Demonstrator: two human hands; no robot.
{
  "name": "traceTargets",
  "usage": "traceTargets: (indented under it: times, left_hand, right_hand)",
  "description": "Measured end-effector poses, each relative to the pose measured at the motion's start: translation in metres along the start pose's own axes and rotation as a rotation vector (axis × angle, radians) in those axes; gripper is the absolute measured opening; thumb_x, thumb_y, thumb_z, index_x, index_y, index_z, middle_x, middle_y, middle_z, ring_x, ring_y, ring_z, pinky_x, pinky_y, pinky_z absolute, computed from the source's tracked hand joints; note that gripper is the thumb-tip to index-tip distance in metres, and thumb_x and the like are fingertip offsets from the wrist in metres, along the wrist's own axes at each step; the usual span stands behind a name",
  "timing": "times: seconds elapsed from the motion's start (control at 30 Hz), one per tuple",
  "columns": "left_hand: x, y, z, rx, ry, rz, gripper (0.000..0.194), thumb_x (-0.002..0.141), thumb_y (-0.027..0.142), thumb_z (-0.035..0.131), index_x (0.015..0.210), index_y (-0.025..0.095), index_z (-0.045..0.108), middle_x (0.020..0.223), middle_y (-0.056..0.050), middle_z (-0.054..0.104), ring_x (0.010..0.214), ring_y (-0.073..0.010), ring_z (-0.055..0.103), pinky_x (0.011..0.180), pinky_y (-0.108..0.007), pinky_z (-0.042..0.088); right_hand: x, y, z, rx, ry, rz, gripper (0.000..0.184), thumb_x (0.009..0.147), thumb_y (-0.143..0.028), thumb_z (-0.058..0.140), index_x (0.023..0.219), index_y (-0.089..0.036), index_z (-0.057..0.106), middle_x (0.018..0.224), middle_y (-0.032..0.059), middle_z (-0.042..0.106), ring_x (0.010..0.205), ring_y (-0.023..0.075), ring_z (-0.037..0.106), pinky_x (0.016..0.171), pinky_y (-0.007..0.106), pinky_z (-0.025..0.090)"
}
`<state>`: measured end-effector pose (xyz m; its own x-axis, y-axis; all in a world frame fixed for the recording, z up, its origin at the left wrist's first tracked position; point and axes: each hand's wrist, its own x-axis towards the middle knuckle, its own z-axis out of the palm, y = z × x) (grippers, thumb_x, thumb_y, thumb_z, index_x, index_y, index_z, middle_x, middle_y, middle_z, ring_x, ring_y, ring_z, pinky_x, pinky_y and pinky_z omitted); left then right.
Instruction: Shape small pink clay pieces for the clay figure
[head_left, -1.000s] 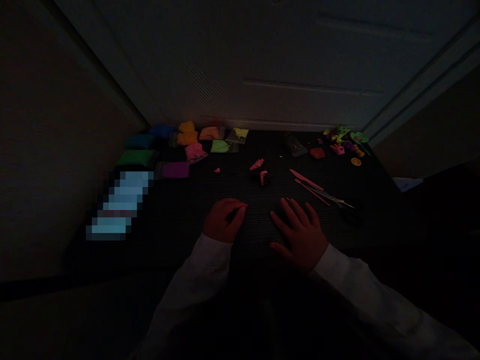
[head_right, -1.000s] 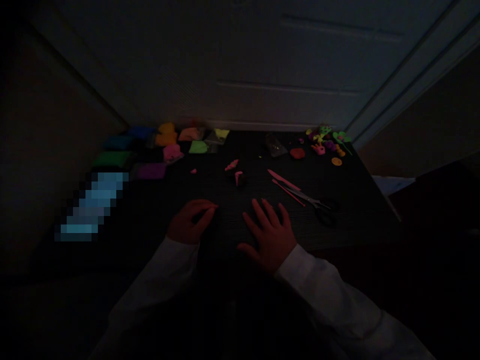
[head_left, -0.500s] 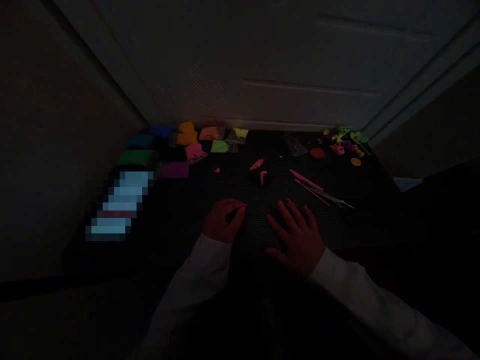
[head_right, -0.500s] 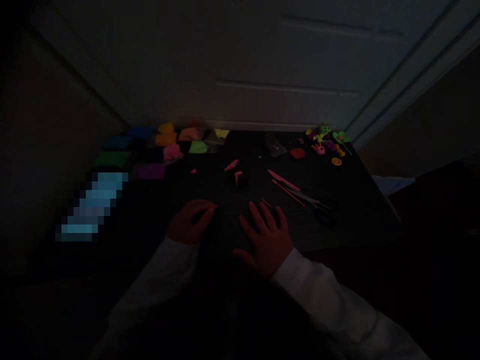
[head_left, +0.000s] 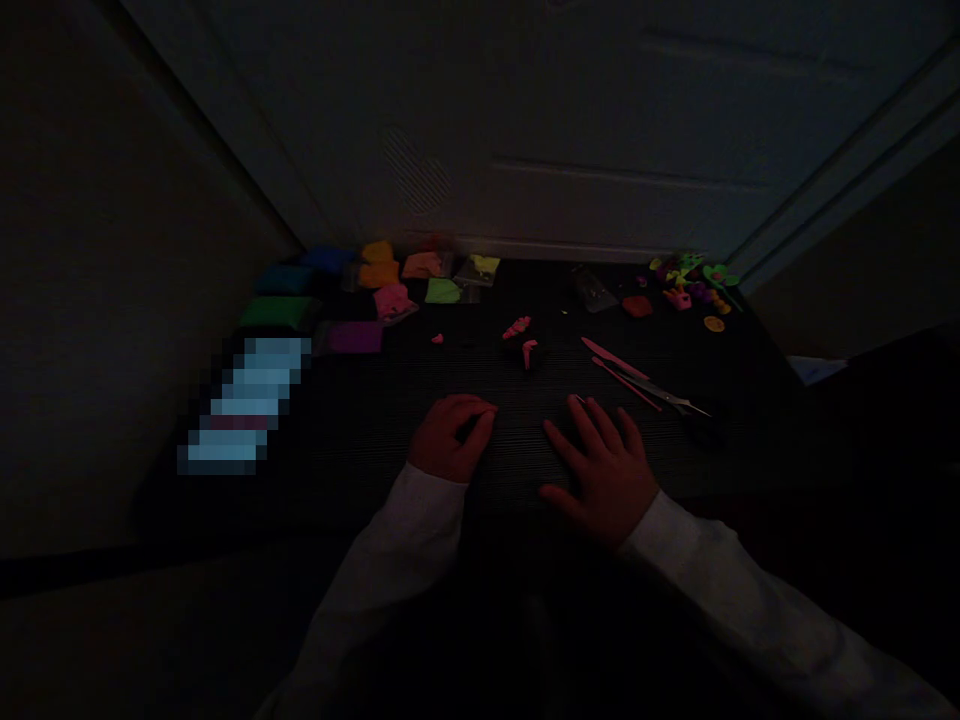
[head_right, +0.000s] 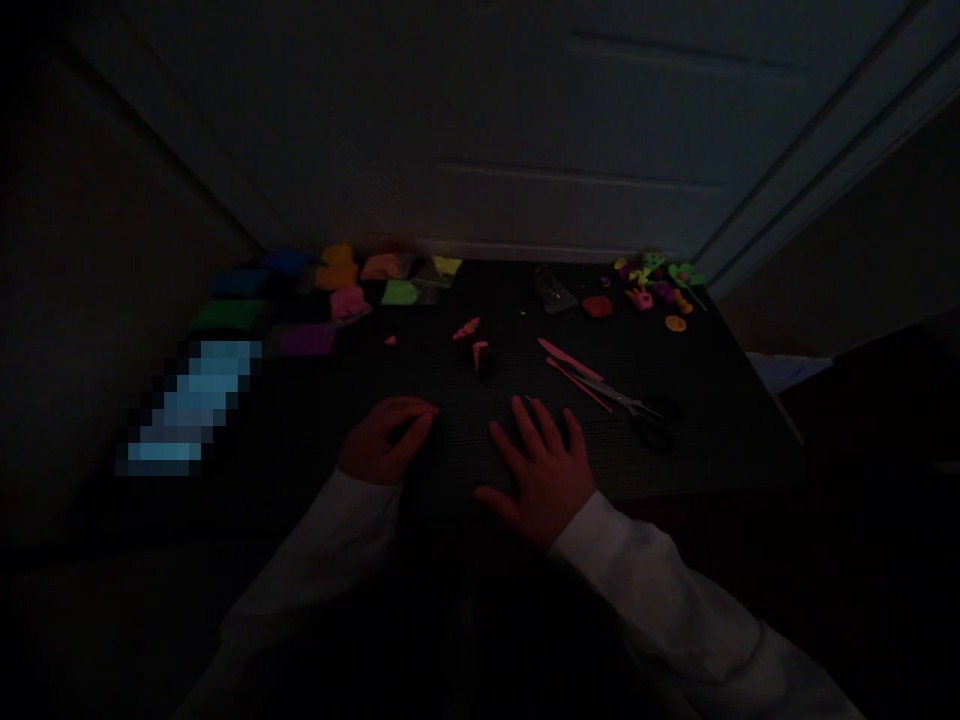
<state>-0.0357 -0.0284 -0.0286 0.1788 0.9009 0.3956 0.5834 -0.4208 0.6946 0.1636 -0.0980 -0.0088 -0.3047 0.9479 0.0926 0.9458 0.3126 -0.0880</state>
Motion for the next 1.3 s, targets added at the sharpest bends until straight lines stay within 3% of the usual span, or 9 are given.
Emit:
traceTargets:
  times: [0.23, 0.4, 0.53, 0.67, 0.83, 0.97, 1.1, 1.3]
  left_hand:
    - [0.001, 0.001, -0.001, 0.02, -0.014, -0.009, 0.015, 0.077, 0.029, 0.05, 0.081, 0.021, 0.062, 0.085, -0.003, 0.064, 0.083, -0.0152, 0.058, 0.079, -0.031, 0.046]
    - [0.001, 0.0, -0.001, 0.02, -0.009, -0.009, 0.016, 0.076, 0.03, 0.051, 0.081, 0.021, 0.063, 0.085, -0.003, 0.064, 0.082, -0.0154, 0.059, 0.079, -0.032, 0.047]
    - [0.002, 0.0, -0.001, 0.028, -0.016, 0.006, 0.015, 0.076, 0.028, 0.051, 0.081, 0.02, 0.063, 0.084, -0.004, 0.064, 0.082, -0.0153, 0.059, 0.078, -0.031, 0.047]
    - [0.002, 0.0, -0.001, 0.025, -0.013, 0.022, 0.015, 0.077, 0.028, 0.05, 0.08, 0.02, 0.062, 0.084, -0.004, 0.064, 0.082, -0.0156, 0.058, 0.078, -0.032, 0.046]
    - [0.001, 0.0, 0.0, 0.018, 0.003, 0.029, 0.015, 0.077, 0.028, 0.051, 0.081, 0.019, 0.062, 0.084, -0.004, 0.064, 0.082, -0.0152, 0.058, 0.078, -0.032, 0.046]
    - [0.001, 0.0, 0.0, 0.018, 0.001, 0.028, 0.014, 0.076, 0.028, 0.051, 0.08, 0.02, 0.062, 0.084, -0.003, 0.064, 0.082, -0.015, 0.058, 0.078, -0.031, 0.046]
    - [0.001, -0.001, 0.0, 0.021, 0.012, 0.033, 0.015, 0.077, 0.028, 0.051, 0.081, 0.019, 0.063, 0.083, -0.004, 0.064, 0.082, -0.0149, 0.058, 0.078, -0.031, 0.046]
    - [0.002, 0.0, -0.002, 0.029, -0.013, 0.054, 0.015, 0.076, 0.027, 0.051, 0.08, 0.018, 0.063, 0.083, -0.004, 0.065, 0.08, -0.0149, 0.059, 0.076, -0.03, 0.047]
  right_hand:
    - [0.0, -0.002, -0.001, 0.024, -0.006, -0.042, 0.065, 0.075, -0.065, 0.032, 0.13, -0.029, 0.034, 0.143, 0.0101, 0.017, 0.129, 0.0308, 0.017, 0.099, 0.056, 0.009]
    - [0.001, 0.001, -0.001, 0.0, 0.016, 0.018, 0.064, 0.076, -0.063, 0.033, 0.129, -0.028, 0.036, 0.143, 0.0115, 0.017, 0.128, 0.0321, 0.017, 0.098, 0.057, 0.009]
    - [0.0, -0.001, -0.001, 0.019, -0.002, -0.041, 0.064, 0.075, -0.064, 0.033, 0.129, -0.029, 0.034, 0.143, 0.0106, 0.018, 0.128, 0.0312, 0.018, 0.099, 0.056, 0.01]
    - [0.0, -0.002, -0.002, 0.005, 0.01, 0.034, 0.063, 0.076, -0.063, 0.031, 0.129, -0.029, 0.035, 0.143, 0.0109, 0.015, 0.129, 0.0317, 0.016, 0.099, 0.056, 0.009]
    - [0.001, -0.003, -0.002, 0.021, -0.014, -0.036, 0.065, 0.076, -0.065, 0.03, 0.129, -0.029, 0.035, 0.143, 0.01, 0.016, 0.129, 0.0302, 0.017, 0.099, 0.055, 0.009]
    - [0.001, -0.002, -0.001, -0.003, 0.014, 0.052, 0.064, 0.076, -0.064, 0.03, 0.129, -0.028, 0.035, 0.144, 0.0108, 0.015, 0.129, 0.0316, 0.015, 0.099, 0.056, 0.009]
    - [0.0, -0.003, 0.0, 0.015, -0.024, -0.018, 0.065, 0.076, -0.065, 0.028, 0.13, -0.03, 0.032, 0.144, 0.0097, 0.015, 0.129, 0.0299, 0.015, 0.099, 0.055, 0.009]
    - [0.002, 0.007, 0.0, -0.024, 0.003, 0.071, 0.066, 0.077, -0.063, 0.03, 0.133, -0.029, 0.026, 0.144, 0.0109, 0.011, 0.129, 0.0299, 0.015, 0.099, 0.055, 0.011]
